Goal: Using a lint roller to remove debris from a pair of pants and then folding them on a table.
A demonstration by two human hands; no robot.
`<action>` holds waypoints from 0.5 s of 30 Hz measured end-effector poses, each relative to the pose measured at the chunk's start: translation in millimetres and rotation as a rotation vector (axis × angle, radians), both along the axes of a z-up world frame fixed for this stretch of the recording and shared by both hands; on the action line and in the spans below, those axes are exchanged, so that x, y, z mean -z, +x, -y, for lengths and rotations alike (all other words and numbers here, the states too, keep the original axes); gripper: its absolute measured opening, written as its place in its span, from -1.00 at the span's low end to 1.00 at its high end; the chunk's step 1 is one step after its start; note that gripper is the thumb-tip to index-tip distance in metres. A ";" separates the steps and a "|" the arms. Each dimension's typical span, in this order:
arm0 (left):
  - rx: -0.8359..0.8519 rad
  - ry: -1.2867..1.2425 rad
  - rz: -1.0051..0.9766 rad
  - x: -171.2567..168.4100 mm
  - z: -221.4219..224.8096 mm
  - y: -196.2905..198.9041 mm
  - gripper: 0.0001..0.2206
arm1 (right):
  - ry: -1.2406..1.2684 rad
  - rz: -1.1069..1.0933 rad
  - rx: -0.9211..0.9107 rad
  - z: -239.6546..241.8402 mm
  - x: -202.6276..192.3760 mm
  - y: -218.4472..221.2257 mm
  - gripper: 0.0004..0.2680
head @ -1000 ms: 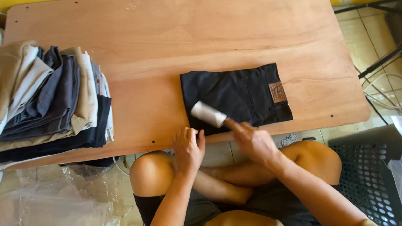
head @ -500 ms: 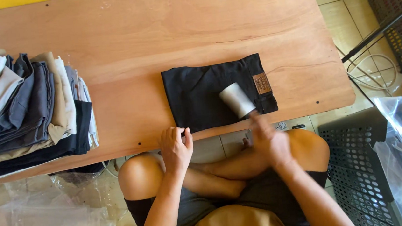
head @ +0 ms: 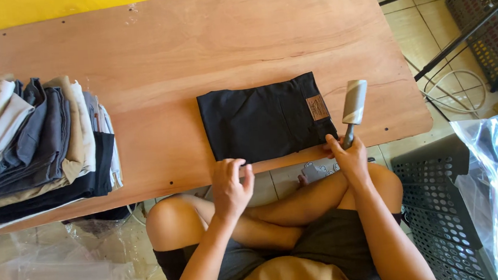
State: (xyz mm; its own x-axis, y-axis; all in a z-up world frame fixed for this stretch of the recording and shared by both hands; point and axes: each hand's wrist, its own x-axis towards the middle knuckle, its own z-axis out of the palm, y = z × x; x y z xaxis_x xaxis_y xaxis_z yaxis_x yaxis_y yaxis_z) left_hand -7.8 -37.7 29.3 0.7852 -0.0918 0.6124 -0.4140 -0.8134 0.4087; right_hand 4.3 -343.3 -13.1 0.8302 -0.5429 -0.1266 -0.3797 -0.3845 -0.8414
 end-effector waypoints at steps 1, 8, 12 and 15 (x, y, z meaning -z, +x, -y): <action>0.053 -0.087 -0.013 1.8 6.9 0.7 -0.91 | -0.004 0.016 0.047 8.6 17.1 5.1 -0.71; 0.306 -0.125 -0.066 -8.7 63.9 10.5 -0.70 | 0.048 0.112 0.140 -5.2 -2.2 22.7 -0.74; 0.352 -0.068 -0.081 -6.5 87.2 17.2 -0.72 | -0.141 0.016 0.131 1.5 -1.1 27.5 -0.71; 0.375 -0.007 -0.074 8.9 99.6 22.4 -0.67 | -0.075 -0.035 0.121 22.6 46.2 33.6 -0.69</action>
